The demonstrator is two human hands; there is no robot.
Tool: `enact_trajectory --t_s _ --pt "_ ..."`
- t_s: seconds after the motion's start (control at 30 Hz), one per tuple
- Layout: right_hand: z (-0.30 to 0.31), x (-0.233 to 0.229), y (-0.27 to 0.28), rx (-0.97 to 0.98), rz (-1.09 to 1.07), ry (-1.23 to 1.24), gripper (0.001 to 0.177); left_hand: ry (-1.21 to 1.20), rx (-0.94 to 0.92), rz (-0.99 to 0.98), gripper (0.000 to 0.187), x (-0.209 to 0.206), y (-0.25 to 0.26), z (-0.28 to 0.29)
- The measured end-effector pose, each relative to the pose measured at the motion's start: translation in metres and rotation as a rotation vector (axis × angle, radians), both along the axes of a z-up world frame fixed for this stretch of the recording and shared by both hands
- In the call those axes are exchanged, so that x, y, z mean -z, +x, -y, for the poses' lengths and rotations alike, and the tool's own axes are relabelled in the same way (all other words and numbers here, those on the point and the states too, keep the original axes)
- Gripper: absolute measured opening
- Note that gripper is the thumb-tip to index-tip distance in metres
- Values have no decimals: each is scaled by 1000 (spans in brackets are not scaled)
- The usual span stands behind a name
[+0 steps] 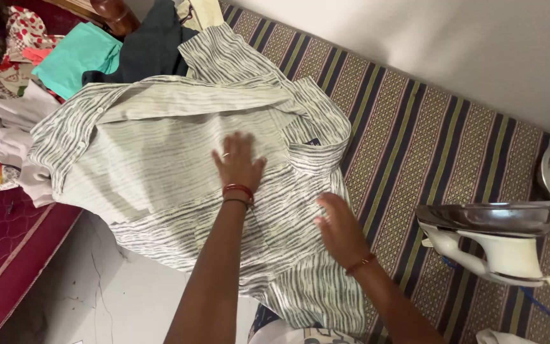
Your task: Ironing a striped shirt on a bed.
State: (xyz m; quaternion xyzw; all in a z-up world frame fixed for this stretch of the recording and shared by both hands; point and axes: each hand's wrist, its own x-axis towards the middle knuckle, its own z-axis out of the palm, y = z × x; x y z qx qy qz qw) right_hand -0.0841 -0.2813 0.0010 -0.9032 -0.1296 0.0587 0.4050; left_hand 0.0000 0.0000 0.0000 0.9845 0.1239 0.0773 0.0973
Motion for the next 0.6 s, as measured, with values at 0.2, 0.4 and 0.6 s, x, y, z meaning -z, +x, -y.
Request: enact_trajectory --t_s 0.2,0.4,0.6 --pt "-11 -4 5 -238 -11 -477 77 84 -402 50 78 36 1 -58" --pt "-14 18 -1 -139 46 -448 77 42 -555 -23 46 26 18 -61" --pt "-7 13 -2 -228 94 -428 69 176 -416 121 18 25 15 -68"
